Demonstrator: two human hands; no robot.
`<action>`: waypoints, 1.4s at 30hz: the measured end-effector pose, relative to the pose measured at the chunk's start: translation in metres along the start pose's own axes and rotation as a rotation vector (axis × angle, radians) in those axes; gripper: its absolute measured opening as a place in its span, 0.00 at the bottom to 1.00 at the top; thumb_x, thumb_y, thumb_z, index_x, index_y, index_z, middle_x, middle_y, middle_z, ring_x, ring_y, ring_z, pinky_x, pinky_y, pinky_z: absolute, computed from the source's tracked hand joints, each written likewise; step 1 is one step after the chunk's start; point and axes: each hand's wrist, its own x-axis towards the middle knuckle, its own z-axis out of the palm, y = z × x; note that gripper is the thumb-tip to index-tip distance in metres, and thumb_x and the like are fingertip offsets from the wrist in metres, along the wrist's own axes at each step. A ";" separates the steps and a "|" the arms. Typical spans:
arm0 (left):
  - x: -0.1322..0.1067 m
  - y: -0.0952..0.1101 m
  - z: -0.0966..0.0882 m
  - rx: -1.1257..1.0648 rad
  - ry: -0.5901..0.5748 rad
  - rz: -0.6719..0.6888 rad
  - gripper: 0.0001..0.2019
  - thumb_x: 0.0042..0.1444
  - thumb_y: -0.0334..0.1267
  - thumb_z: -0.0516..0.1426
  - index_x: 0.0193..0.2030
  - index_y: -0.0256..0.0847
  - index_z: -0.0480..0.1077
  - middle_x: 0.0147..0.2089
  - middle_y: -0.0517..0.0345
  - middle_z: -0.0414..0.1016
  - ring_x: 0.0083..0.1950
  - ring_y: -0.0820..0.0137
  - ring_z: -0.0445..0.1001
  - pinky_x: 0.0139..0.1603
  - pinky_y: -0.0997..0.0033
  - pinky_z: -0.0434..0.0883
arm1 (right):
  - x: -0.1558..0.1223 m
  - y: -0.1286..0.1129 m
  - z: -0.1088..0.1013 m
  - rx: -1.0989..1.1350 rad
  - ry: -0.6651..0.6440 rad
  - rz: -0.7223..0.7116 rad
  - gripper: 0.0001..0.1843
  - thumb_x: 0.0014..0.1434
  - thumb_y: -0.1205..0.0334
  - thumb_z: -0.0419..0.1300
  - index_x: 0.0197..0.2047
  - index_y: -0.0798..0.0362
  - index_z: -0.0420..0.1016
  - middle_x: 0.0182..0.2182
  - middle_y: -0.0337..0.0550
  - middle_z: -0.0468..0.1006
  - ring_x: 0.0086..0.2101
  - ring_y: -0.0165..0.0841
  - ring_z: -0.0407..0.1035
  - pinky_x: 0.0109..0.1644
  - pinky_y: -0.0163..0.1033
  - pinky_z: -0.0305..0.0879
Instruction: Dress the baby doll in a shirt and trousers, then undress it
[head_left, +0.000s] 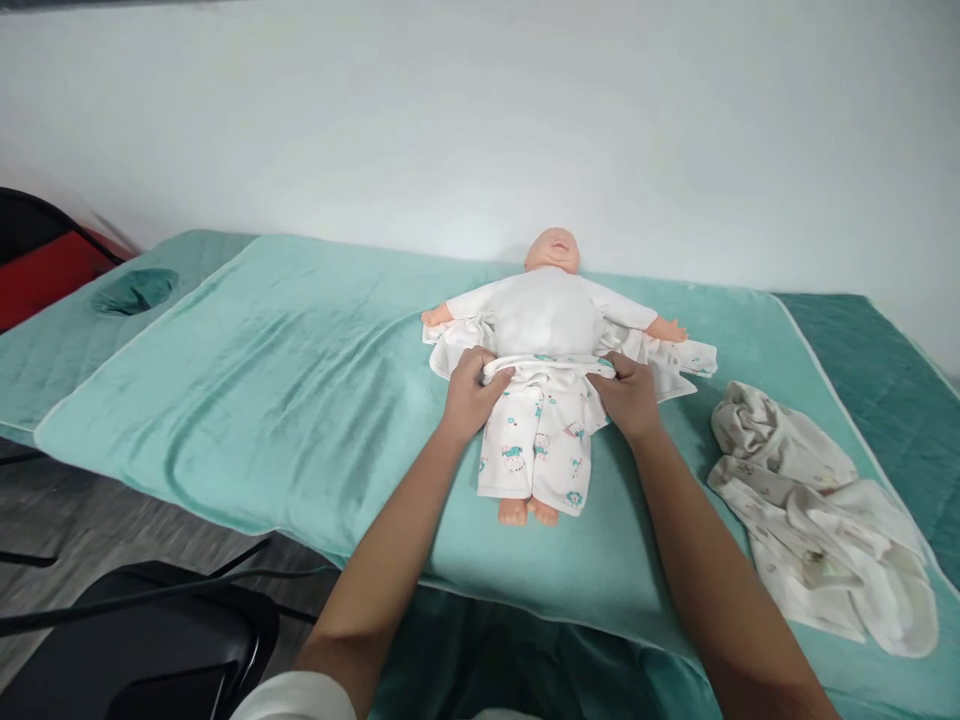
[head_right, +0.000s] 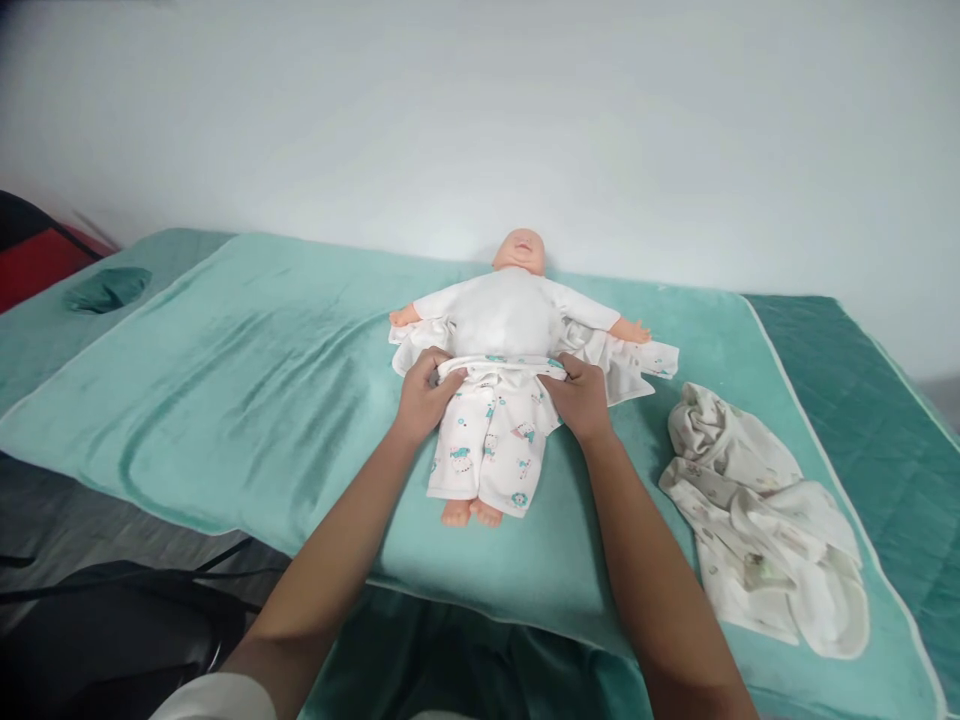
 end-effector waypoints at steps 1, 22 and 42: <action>0.000 -0.001 0.000 0.000 0.000 -0.012 0.12 0.59 0.43 0.60 0.29 0.44 0.64 0.34 0.60 0.69 0.39 0.68 0.68 0.44 0.66 0.66 | -0.005 -0.002 0.000 0.008 0.010 0.026 0.11 0.47 0.56 0.61 0.22 0.51 0.64 0.20 0.33 0.58 0.25 0.28 0.53 0.28 0.35 0.48; -0.048 0.015 -0.019 -0.094 -0.160 -0.092 0.13 0.59 0.50 0.60 0.33 0.42 0.71 0.34 0.61 0.69 0.38 0.70 0.67 0.39 0.70 0.65 | -0.083 -0.018 -0.004 -0.070 -0.172 0.004 0.22 0.55 0.39 0.66 0.36 0.50 0.69 0.27 0.33 0.65 0.29 0.30 0.57 0.33 0.36 0.55; -0.098 0.057 -0.060 0.403 -0.683 0.340 0.65 0.37 0.57 0.73 0.76 0.47 0.42 0.69 0.37 0.52 0.72 0.42 0.53 0.69 0.41 0.61 | -0.146 -0.031 -0.005 -0.296 -0.365 -0.217 0.71 0.35 0.35 0.76 0.73 0.50 0.45 0.66 0.62 0.54 0.66 0.59 0.51 0.68 0.65 0.55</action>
